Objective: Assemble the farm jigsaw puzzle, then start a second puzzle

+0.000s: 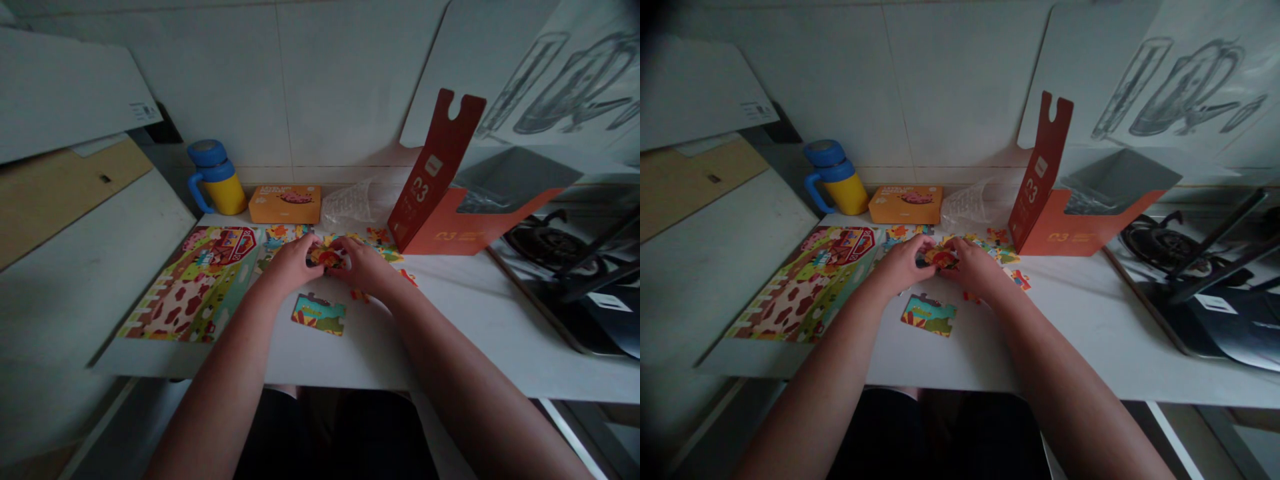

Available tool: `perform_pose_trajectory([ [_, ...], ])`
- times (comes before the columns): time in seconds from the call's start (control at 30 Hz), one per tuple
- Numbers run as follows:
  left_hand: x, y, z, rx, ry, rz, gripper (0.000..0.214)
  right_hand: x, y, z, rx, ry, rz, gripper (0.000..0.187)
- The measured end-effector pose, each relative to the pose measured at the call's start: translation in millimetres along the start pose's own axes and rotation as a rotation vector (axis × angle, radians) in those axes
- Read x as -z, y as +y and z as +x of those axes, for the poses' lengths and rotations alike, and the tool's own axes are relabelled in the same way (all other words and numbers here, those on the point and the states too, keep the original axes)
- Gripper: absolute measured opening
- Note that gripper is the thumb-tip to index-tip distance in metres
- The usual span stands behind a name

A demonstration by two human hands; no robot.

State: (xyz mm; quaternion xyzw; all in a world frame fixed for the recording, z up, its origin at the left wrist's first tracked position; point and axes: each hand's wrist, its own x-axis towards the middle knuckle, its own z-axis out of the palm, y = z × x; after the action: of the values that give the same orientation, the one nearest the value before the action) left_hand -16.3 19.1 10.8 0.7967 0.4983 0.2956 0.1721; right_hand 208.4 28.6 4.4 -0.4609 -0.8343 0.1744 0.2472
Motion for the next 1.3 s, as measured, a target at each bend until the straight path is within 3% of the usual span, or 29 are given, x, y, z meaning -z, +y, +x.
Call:
perform_pose_trajectory([
  [0.2,3.7,2.5,0.4,-0.050,0.058,-0.022,0.044,-1.6,2.4,-1.8,0.010,0.059,0.089,0.058],
  [0.43,6.6,6.2,0.2,-0.036,0.075,0.011,0.042,5.7,-1.5,0.9,0.001,0.096,0.083,0.045],
  [0.6,11.0,-12.1,1.8,0.132,0.168,0.135,0.045,15.7,20.3,-1.2,-0.146,0.216,-0.166,0.044],
  [0.73,16.8,-26.2,1.2,0.293,0.232,0.349,0.040,17.2,30.8,-3.0,-0.265,0.186,-0.383,0.044],
  [0.8,17.5,-28.2,0.9,0.291,0.228,0.425,0.038,13.1,24.8,-2.0,-0.187,0.135,-0.361,0.041],
  [0.9,13.4,-25.3,1.4,0.177,0.192,0.396,0.027,2.1,6.5,0.0,-0.053,0.016,-0.271,0.042],
  [1.03,2.2,-15.8,2.1,0.064,0.059,0.230,0.018,-11.1,-10.6,0.8,-0.034,-0.096,-0.280,0.053],
  [1.17,-6.0,-4.3,2.5,0.052,-0.049,0.150,0.020,-13.3,-10.8,0.3,-0.031,-0.093,-0.263,0.048],
  [1.3,-6.9,2.1,3.4,0.090,-0.045,0.055,0.026,-11.0,-11.1,0.3,0.013,-0.053,-0.213,0.049],
])
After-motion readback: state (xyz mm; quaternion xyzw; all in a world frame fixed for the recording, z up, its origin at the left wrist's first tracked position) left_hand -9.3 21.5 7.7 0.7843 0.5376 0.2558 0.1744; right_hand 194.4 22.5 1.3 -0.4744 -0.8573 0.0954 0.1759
